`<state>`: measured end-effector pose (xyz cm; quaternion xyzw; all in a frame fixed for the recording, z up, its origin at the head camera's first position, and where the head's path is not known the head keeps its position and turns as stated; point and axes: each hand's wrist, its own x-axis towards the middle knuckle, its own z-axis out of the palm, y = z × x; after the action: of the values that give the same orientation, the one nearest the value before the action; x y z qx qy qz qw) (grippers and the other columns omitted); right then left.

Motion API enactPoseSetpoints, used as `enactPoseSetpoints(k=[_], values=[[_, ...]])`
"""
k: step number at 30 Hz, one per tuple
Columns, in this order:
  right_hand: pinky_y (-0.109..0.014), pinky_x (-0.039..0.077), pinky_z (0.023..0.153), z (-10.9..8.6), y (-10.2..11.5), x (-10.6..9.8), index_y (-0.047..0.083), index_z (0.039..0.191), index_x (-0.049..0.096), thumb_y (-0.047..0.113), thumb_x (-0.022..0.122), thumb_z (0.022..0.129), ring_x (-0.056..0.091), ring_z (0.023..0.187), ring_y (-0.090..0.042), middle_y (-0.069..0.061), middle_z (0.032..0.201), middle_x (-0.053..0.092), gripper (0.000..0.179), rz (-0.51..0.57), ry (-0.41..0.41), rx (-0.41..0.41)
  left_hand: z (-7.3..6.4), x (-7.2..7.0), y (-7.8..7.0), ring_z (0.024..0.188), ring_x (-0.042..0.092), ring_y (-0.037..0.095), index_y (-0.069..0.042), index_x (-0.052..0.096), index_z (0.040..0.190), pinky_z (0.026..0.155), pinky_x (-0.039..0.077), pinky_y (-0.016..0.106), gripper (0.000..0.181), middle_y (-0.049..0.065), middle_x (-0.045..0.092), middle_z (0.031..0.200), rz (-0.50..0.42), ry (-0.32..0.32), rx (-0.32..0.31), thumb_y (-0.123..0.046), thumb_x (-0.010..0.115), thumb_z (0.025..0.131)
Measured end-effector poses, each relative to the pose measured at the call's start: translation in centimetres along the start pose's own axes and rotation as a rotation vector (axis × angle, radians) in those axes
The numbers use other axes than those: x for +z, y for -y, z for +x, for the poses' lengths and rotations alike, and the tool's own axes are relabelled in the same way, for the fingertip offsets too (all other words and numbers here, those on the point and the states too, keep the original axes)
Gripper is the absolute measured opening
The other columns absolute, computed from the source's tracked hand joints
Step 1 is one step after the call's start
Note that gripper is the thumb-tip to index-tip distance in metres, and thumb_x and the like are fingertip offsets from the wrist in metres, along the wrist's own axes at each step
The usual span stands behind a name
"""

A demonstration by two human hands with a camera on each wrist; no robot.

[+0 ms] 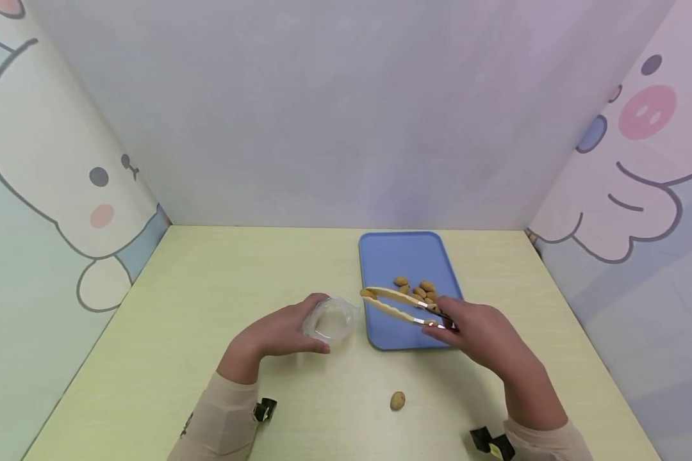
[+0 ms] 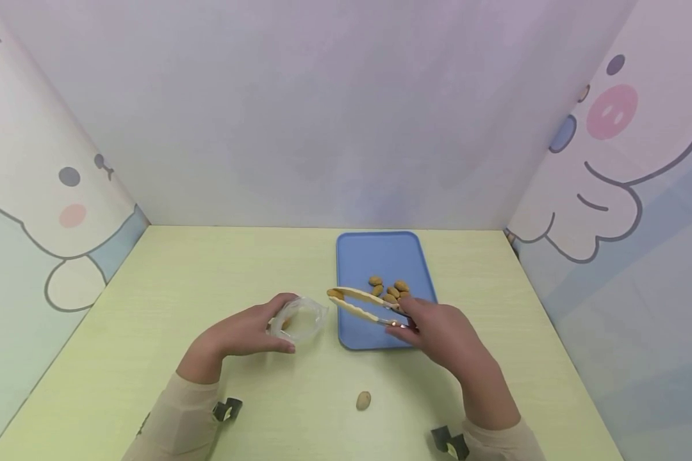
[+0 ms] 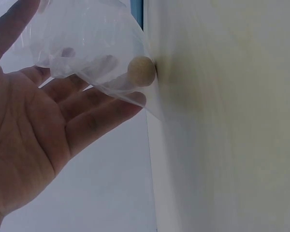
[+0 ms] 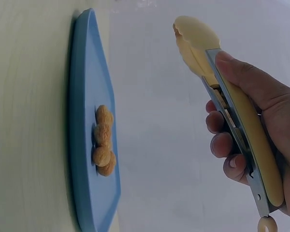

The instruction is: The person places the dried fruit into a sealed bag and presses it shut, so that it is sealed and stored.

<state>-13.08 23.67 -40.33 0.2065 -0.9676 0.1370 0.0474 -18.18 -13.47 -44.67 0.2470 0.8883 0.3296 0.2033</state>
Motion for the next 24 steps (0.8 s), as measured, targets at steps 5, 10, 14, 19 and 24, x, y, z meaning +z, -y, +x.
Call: enactPoseSetpoints(k=[5, 10, 14, 19, 24], values=[[-0.022, 0.030, 0.048, 0.0, 0.9, 0.0, 0.025, 0.084, 0.052, 0.052, 0.068, 0.086, 0.034, 0.052, 0.002, 0.020, 0.069, 0.043, 0.032, 0.008, 0.001, -0.026, 0.0, 0.0, -0.1, 0.094, 0.054, 0.017, -0.030, 0.034, 0.143, 0.082, 0.044, 0.038, 0.085, 0.006, 0.060, 0.114, -0.003, 0.003, -0.005, -0.051, 0.081, 0.074], [-0.021, 0.030, 0.048, 0.0, 1.5, 0.4, 0.026, 0.085, 0.053, 0.050, 0.070, 0.085, 0.033, 0.053, 0.003, 0.020, 0.070, 0.042, 0.030, 0.011, -0.011, -0.068, 0.0, 0.1, 0.0, 0.091, 0.055, 0.016, -0.032, 0.034, 0.142, 0.079, 0.045, 0.037, 0.084, 0.005, 0.061, 0.110, -0.012, 0.004, 0.001, -0.050, 0.081, 0.074], [-0.019, 0.030, 0.048, 0.1, 1.8, 0.9, 0.027, 0.088, 0.054, 0.052, 0.071, 0.084, 0.033, 0.053, 0.004, 0.021, 0.070, 0.042, 0.030, -0.006, -0.018, -0.094, 0.1, 0.1, 0.1, 0.087, 0.055, 0.016, -0.034, 0.034, 0.141, 0.076, 0.045, 0.036, 0.082, 0.006, 0.061, 0.107, -0.028, 0.014, 0.009, -0.050, 0.081, 0.075], [-0.019, 0.030, 0.047, 0.2, 2.2, 1.1, 0.028, 0.087, 0.053, 0.055, 0.070, 0.084, 0.033, 0.053, 0.003, 0.022, 0.069, 0.041, 0.032, -0.021, -0.015, -0.114, 0.1, 0.2, 0.1, 0.089, 0.054, 0.016, -0.034, 0.034, 0.142, 0.076, 0.046, 0.037, 0.083, 0.006, 0.060, 0.109, -0.033, 0.018, 0.005, -0.051, 0.080, 0.075], [-0.019, 0.029, 0.047, 0.3, 2.5, 1.2, 0.027, 0.087, 0.053, 0.057, 0.067, 0.085, 0.033, 0.053, 0.003, 0.021, 0.069, 0.041, 0.033, -0.026, -0.017, -0.132, 0.1, 0.1, -0.1, 0.089, 0.055, 0.016, -0.034, 0.034, 0.142, 0.077, 0.046, 0.037, 0.083, 0.006, 0.060, 0.110, -0.034, 0.018, 0.010, -0.049, 0.081, 0.075]])
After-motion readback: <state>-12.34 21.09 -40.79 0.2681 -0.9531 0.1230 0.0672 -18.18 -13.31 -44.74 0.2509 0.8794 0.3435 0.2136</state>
